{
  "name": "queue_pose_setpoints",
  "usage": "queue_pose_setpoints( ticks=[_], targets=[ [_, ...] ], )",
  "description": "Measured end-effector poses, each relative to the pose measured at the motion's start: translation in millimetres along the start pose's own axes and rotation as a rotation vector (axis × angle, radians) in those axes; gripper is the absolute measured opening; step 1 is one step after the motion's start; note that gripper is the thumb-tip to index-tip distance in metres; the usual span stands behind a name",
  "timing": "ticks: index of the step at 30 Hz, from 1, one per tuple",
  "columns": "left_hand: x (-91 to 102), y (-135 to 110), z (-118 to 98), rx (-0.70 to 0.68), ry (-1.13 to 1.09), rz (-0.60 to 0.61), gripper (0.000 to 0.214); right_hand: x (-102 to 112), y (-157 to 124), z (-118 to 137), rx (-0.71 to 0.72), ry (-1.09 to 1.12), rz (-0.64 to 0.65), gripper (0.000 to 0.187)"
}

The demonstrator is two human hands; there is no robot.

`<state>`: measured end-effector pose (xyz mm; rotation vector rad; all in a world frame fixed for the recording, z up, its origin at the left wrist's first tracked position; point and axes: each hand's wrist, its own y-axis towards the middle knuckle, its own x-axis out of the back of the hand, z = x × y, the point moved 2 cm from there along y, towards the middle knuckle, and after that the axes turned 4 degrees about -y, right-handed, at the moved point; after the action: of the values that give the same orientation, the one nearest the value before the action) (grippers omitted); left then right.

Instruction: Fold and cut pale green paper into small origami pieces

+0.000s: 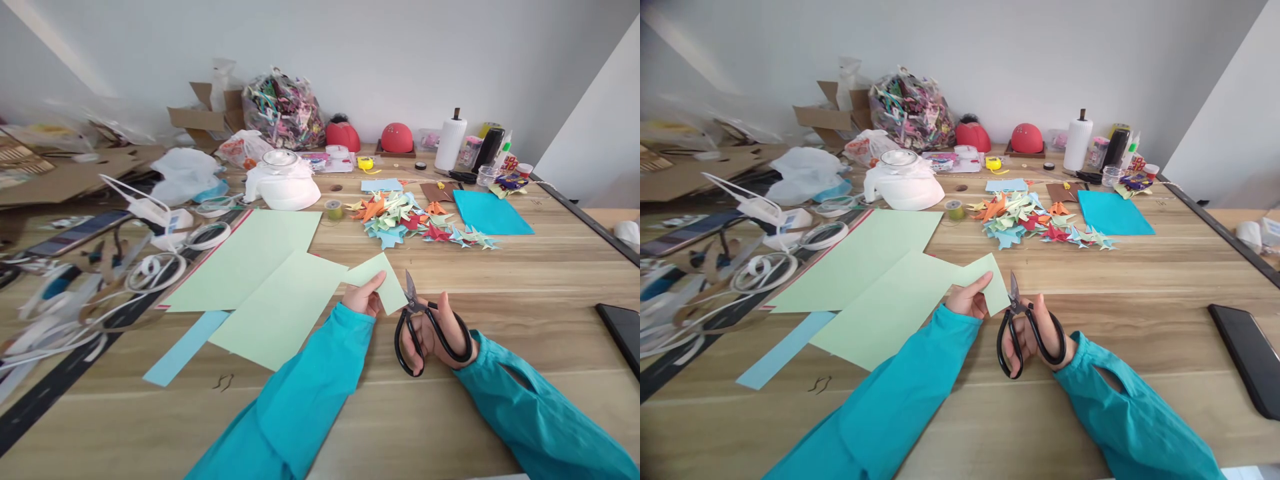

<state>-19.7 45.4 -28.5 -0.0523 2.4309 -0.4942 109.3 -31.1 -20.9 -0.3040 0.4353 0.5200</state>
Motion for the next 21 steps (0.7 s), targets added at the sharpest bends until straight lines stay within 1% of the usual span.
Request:
queue_pose_setpoints(
  ticks=[4, 12, 17, 21],
  targets=[
    [-0.4, -0.8, -1.3, 0.016, 0.007, 0.016, 0.03, -0.6, 0.3, 0.8, 0.005, 0.015, 0.009, 0.091],
    [-0.1, 0.7, 1.1, 0.038, -0.017, -0.001, 0.028, -0.5, 0.2, -0.5, 0.014, 0.031, -0.011, 0.086],
    [2.0, 3.4, 2.9, 0.098, -0.035, -0.041, 0.02, 0.5, 0.6, -0.9, 0.003, 0.024, -0.01, 0.086],
    [2.2, 3.6, 2.5, 0.124, -0.016, -0.044, 0.021, 1.3, 0.2, -0.9, -0.015, 0.023, -0.021, 0.086]
  ],
)
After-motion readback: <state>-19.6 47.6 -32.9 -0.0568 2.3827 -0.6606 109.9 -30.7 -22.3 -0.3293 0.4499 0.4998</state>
